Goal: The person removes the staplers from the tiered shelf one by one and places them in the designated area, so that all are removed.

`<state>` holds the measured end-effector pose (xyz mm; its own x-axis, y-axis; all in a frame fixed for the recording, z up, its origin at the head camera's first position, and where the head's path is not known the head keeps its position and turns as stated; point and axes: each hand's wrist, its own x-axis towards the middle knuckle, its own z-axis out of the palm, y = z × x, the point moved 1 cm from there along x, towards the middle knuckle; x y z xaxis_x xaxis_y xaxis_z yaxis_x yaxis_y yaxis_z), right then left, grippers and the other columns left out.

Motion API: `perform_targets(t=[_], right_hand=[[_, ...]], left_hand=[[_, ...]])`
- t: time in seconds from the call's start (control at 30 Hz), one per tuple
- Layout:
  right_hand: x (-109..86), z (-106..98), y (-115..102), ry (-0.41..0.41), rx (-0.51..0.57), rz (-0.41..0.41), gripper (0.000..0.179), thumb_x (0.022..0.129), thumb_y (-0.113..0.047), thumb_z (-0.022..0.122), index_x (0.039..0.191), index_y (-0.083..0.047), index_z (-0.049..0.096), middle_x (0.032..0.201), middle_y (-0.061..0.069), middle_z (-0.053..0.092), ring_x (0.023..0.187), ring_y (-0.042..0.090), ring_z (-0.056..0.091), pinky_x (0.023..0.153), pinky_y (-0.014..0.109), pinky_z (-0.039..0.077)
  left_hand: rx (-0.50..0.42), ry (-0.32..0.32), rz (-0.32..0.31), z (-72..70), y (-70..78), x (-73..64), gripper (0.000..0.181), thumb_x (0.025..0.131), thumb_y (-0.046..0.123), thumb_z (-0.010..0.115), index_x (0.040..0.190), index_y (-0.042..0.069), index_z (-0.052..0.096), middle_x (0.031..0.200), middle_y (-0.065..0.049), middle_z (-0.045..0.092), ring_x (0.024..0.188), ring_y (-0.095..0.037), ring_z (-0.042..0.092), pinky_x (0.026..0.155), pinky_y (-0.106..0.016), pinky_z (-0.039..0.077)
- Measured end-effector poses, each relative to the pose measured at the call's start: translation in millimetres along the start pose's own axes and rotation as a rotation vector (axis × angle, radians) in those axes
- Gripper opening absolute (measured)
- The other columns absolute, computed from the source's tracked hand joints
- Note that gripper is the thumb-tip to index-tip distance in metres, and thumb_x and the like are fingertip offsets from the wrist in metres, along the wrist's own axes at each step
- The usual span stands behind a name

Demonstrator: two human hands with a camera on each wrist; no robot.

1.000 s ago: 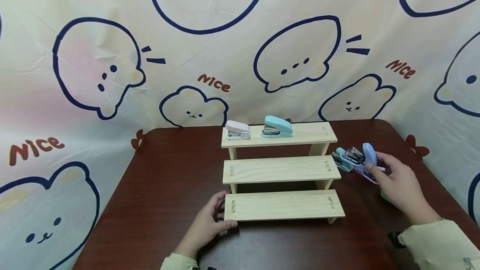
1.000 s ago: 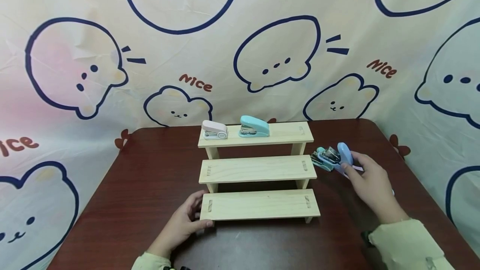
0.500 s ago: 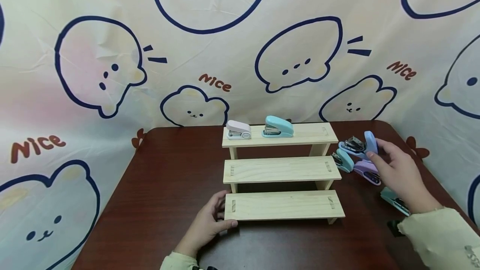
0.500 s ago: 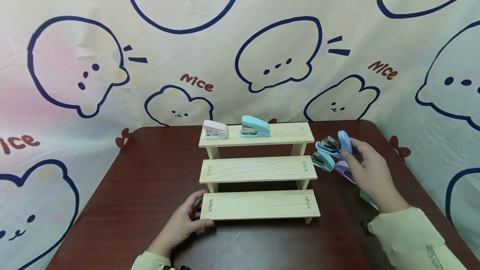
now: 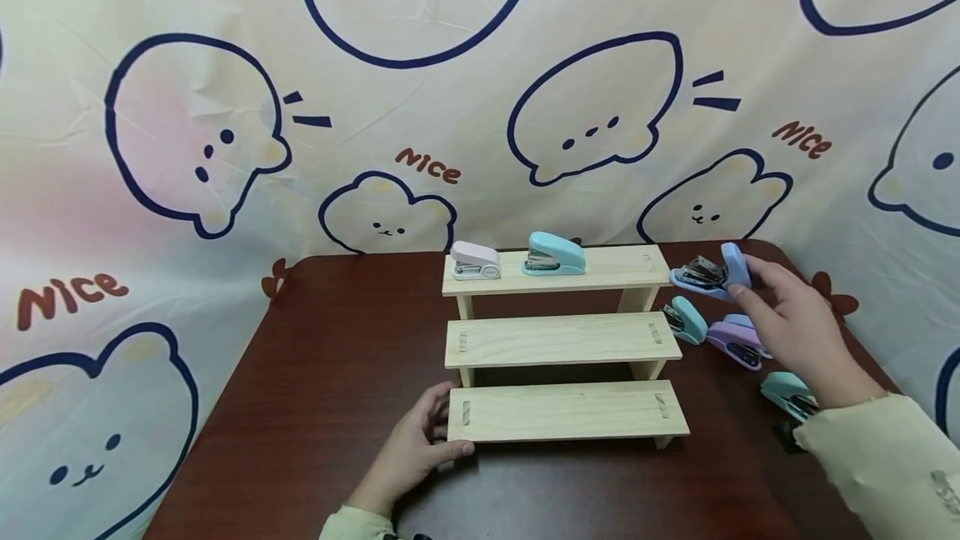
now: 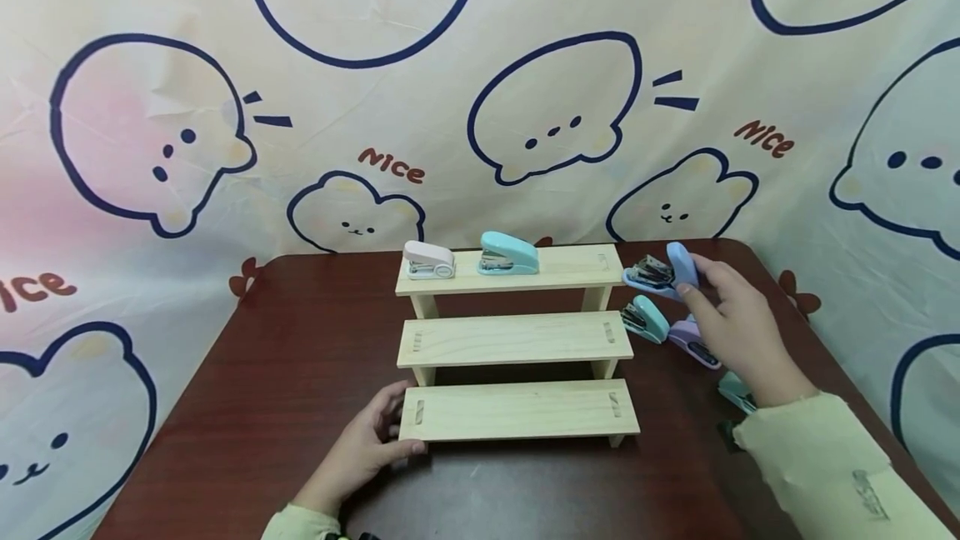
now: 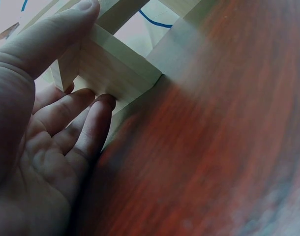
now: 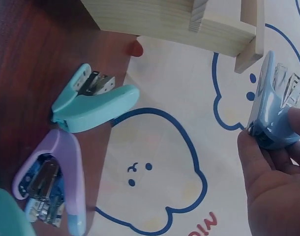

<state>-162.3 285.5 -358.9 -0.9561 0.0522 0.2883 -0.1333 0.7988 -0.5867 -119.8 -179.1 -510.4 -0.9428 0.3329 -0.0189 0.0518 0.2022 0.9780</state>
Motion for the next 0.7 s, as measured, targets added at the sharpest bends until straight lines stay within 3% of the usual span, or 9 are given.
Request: perform_targets(t=[0.37,0.7], right_hand=[[14.0,4.4,-12.6,-0.047,-0.041,-0.050,0.055,0.107,-0.031,0.049,0.155,-0.008,0.037,0.145,0.027,0.045,0.115,0.046,0.050,0.090,0.070,0.044],[28.6,8.9,-26.6,-0.078,-0.063,-0.127,0.051,0.105,-0.016,0.054,0.151,0.000,0.041,0.139,0.030,0.050,0.109,0.046,0.056,0.087,0.066,0.048]], left_hand=[[-0.007,0.004,0.007,0.5,-0.6,-1.2,0.088,0.079,0.010,0.086,0.149,-0.003,0.034,0.139,-0.026,0.055,0.102,-0.026,0.066,0.084,-0.028,0.053],[-0.026,-0.001,0.011,0.1,1.0,0.1,0.088,0.079,0.008,0.086,0.150,-0.003,0.034,0.139,-0.026,0.054,0.102,-0.025,0.065,0.084,-0.028,0.053]])
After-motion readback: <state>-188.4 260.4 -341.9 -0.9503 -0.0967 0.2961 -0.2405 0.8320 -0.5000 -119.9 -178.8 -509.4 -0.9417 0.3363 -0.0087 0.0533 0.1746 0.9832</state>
